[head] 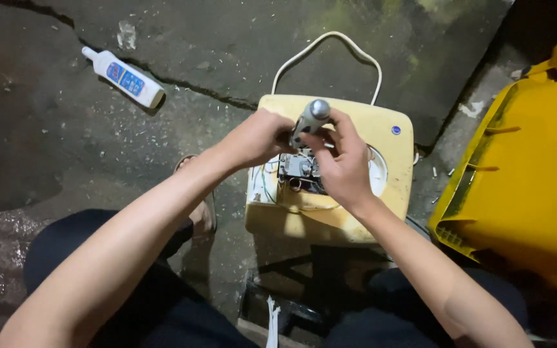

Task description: Disassembling and inspecting the internal electrical components of a small water heater

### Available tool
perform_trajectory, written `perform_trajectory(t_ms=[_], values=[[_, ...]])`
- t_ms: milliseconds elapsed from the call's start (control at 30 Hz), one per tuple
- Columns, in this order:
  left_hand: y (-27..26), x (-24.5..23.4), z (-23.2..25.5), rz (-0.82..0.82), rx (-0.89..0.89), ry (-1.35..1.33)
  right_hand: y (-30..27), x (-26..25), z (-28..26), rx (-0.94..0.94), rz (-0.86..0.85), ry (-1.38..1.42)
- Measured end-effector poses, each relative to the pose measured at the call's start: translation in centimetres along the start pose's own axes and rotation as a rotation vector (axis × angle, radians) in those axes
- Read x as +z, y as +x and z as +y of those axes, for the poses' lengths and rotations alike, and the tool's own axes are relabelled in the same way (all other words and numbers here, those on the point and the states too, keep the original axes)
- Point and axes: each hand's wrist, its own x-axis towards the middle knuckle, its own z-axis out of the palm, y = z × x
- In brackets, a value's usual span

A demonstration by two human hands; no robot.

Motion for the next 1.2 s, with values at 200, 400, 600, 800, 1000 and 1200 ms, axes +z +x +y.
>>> perform_trajectory(t_ms=[200,400,600,800,1000,1200], values=[[0.3,0.7,-0.4,0.042,-0.006,0.056,0.5,0.6,0.4,0.015,-0.045,-0.032],[0.3,1.0,-0.3,0.045,-0.027,0.028,0.7,0.5,0.0,0.037,-0.053,-0.046],[1.0,1.4,-0.9,0.035,-0.033,0.059,0.6,0.3,0.1,0.044,-0.040,-0.045],[0.7,0.5,0.3,0.039,-0.027,0.031,0.7,0.1,0.2,0.033,-0.040,-0.039],[0.9,0.8,-0.3,0.030,-0.047,0.047,0.7,0.2,0.3,0.034,-0.042,-0.042],[1.0,1.1,-0.6,0.027,-0.042,0.054,0.7,0.2,0.5,0.039,-0.043,-0.042]])
